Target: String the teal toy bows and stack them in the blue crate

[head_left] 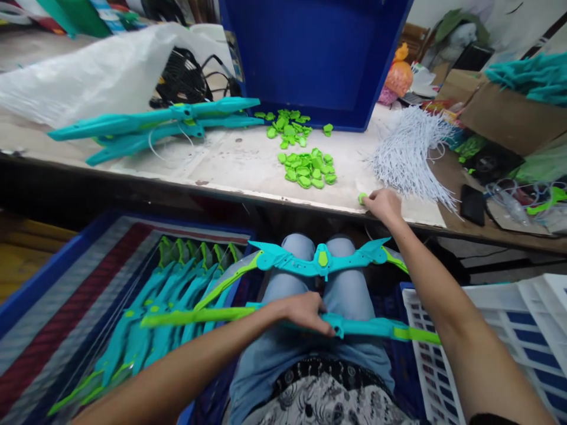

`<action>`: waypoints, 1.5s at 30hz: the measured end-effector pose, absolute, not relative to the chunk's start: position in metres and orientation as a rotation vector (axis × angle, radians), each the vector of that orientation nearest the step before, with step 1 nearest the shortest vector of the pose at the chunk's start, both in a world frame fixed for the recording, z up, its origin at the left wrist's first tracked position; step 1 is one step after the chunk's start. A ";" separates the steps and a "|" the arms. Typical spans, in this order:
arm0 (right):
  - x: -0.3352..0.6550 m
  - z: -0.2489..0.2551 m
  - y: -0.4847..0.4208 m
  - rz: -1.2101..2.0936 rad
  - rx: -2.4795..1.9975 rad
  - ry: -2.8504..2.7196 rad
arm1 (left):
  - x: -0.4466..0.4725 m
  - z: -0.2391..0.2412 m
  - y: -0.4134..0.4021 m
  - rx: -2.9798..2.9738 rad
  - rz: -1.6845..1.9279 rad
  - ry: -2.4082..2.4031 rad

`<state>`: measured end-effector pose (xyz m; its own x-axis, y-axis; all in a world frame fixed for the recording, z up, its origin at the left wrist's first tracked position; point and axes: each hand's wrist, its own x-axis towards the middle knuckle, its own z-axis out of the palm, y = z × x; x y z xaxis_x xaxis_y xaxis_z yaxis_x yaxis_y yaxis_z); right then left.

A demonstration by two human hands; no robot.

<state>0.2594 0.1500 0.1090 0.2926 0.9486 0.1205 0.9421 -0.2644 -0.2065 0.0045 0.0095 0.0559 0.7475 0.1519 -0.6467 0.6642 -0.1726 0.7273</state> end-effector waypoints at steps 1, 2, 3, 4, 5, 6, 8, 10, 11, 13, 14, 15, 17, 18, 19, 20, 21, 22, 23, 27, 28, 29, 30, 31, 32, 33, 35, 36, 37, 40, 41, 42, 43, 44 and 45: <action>0.261 0.108 0.150 -0.043 -2.266 -1.798 | 0.003 0.055 0.017 1.619 -0.532 0.620; 0.263 0.106 0.150 -0.108 -2.187 -1.863 | 0.002 0.052 0.024 1.562 -0.531 0.615; 0.266 0.103 0.151 -0.141 -2.090 -1.941 | 0.001 0.049 0.030 1.553 -0.510 0.631; 0.270 0.101 0.152 -0.139 -1.987 -2.028 | 0.001 0.046 0.035 1.590 -0.467 0.660; 0.274 0.098 0.153 -0.107 -1.886 -2.122 | 0.001 0.042 0.039 1.654 -0.403 0.699; 0.278 0.095 0.155 -0.059 -1.795 -2.215 | 0.001 0.038 0.042 1.712 -0.339 0.737; 0.286 0.091 0.159 0.015 -1.667 -2.347 | 0.002 0.030 0.045 1.760 -0.250 0.759; 0.290 0.090 0.159 0.011 -1.628 -2.369 | 0.004 0.025 0.044 1.737 -0.199 0.687; 0.289 0.090 0.154 -0.002 -1.622 -2.345 | 0.004 0.022 0.043 1.714 -0.187 0.640; 0.279 0.090 0.132 -0.004 -1.580 -2.264 | 0.004 0.019 0.040 1.650 -0.191 0.567; 0.270 0.089 0.113 0.018 -1.531 -2.225 | 0.004 0.018 0.040 1.605 -0.206 0.551; 0.259 0.087 0.089 0.052 -1.461 -2.199 | 0.003 0.017 0.039 1.558 -0.220 0.551; 0.232 0.080 0.030 0.151 -1.337 -2.197 | 0.002 0.014 0.039 1.490 -0.221 0.576; 0.219 0.073 -0.001 0.202 -1.285 -2.235 | 0.002 0.013 0.039 1.478 -0.209 0.594; 0.207 0.065 -0.030 0.232 -1.239 -2.274 | 0.001 0.012 0.039 1.481 -0.195 0.613; 0.197 0.057 -0.055 0.238 -1.219 -2.295 | 0.001 0.011 0.039 1.485 -0.186 0.625; 0.189 0.048 -0.076 0.234 -1.236 -2.284 | 0.002 0.010 0.039 1.475 -0.188 0.629; 0.184 0.040 -0.092 0.227 -1.256 -2.276 | 0.002 0.010 0.038 1.451 -0.197 0.629; 0.181 0.033 -0.102 0.220 -1.284 -2.260 | 0.002 0.010 0.037 1.415 -0.205 0.632; 0.177 0.017 -0.112 0.287 -1.384 -2.218 | 0.002 0.012 0.034 1.310 -0.202 0.645; 0.177 0.015 -0.111 0.318 -1.415 -2.201 | 0.001 0.012 0.034 1.313 -0.197 0.631; 0.176 0.015 -0.111 0.349 -1.455 -2.173 | 0.001 0.012 0.034 1.330 -0.194 0.606; 0.175 0.014 -0.111 0.375 -1.498 -2.134 | 0.000 0.012 0.034 1.363 -0.193 0.581; 0.174 0.014 -0.111 0.393 -1.540 -2.085 | 0.000 0.012 0.034 1.412 -0.187 0.565; 0.172 0.014 -0.112 0.413 -1.578 -2.037 | 0.000 0.012 0.034 1.473 -0.179 0.563; 0.171 0.014 -0.113 0.437 -1.611 -1.994 | 0.001 0.011 0.033 1.541 -0.168 0.576; 0.169 0.015 -0.113 0.506 -1.666 -1.924 | 0.003 0.009 0.030 1.661 -0.145 0.626; 0.168 0.016 -0.112 0.545 -1.698 -1.892 | 0.004 0.008 0.029 1.698 -0.134 0.647; 0.166 0.016 -0.110 0.582 -1.736 -1.865 | 0.006 0.007 0.027 1.719 -0.127 0.661; 0.161 0.016 -0.105 0.647 -1.862 -1.820 | 0.008 0.005 0.024 1.731 -0.113 0.691; 0.160 0.016 -0.103 0.658 -1.896 -1.819 | 0.008 0.005 0.023 1.738 -0.107 0.703; 0.159 0.016 -0.102 0.667 -1.920 -1.822 | 0.007 0.006 0.022 1.752 -0.102 0.713; 0.160 0.017 -0.101 0.674 -1.931 -1.829 | 0.006 0.008 0.021 1.770 -0.099 0.722; 0.162 0.019 -0.099 0.687 -1.928 -1.843 | 0.005 0.010 0.019 1.791 -0.097 0.733; 0.166 0.024 -0.097 0.719 -1.902 -1.873 | 0.003 0.014 0.016 1.810 -0.094 0.746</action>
<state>0.1659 -0.0971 0.0237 -0.0164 0.9952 -0.0961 0.8037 -0.0441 -0.5935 0.0027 0.0156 0.0139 0.7969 0.4407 -0.4133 0.5295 -0.1799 0.8290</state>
